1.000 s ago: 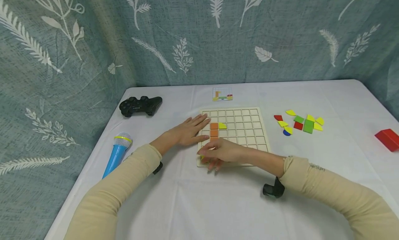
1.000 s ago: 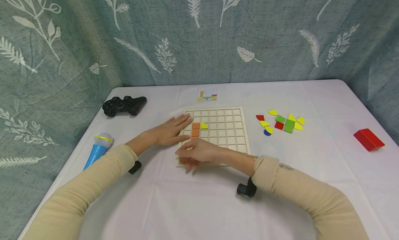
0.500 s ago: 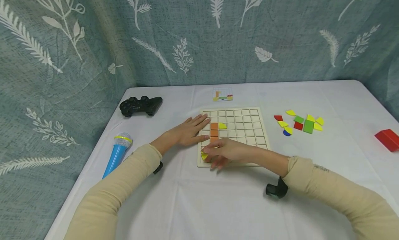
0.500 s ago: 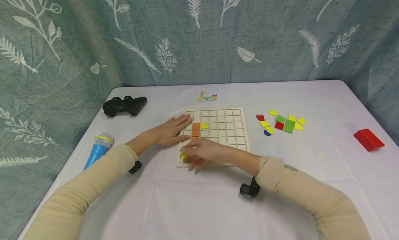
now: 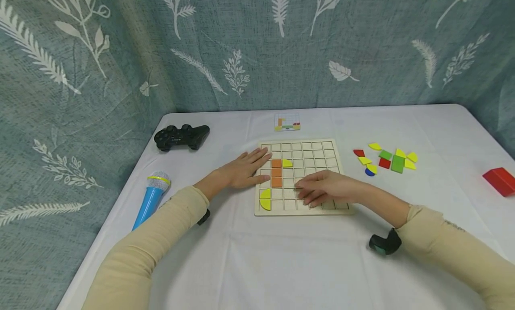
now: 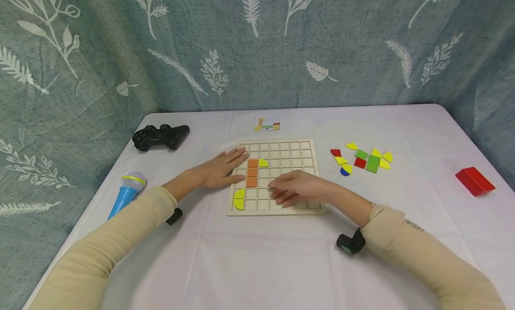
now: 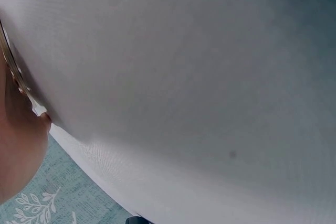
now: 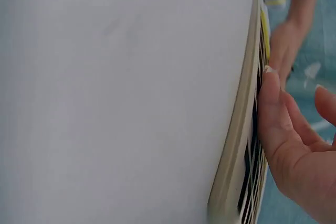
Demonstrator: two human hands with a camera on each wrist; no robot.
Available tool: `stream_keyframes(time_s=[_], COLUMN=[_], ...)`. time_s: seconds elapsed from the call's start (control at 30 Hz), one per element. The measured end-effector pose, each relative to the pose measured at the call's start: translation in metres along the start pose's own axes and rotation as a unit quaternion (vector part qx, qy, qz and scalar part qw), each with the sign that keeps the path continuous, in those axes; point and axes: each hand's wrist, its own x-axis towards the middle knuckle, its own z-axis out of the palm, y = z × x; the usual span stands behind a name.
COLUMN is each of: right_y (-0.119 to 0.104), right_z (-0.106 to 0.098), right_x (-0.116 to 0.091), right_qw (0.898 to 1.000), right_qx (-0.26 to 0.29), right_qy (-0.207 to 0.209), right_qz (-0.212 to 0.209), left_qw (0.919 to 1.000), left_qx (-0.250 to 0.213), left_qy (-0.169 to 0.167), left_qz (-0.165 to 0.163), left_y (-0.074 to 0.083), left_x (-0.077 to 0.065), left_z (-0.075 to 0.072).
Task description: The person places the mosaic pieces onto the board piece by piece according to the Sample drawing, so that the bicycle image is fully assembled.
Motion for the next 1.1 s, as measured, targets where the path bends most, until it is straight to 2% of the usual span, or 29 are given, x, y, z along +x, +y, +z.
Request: stream_keyframes(time_s=[0.33, 0.67, 0.9, 1.1], right_y=[0.015, 0.02, 0.02, 0.024], right_z=[-0.048, -0.086, -0.111, -0.127], right_x=[-0.028, -0.055, -0.071, -0.076], right_qw=[0.999, 0.994, 0.985, 0.973], right_qx=[0.006, -0.011, -0.022, -0.067], right_qy=[0.041, 0.107, 0.163, 0.221], right_qz=[-0.025, -0.026, -0.047, -0.026], left_qw=[1.0, 1.0, 1.0, 1.0], left_qx=[-0.002, -0.003, 0.002, 0.001], left_qy=[0.002, -0.002, 0.004, 0.002], left_qz=[0.006, 0.0, 0.004, 0.002], left_y=[-0.001, 0.001, 0.002, 0.004], left_x=[0.0, -0.001, -0.002, -0.003], left_z=[0.0, 0.0, 0.0, -0.002])
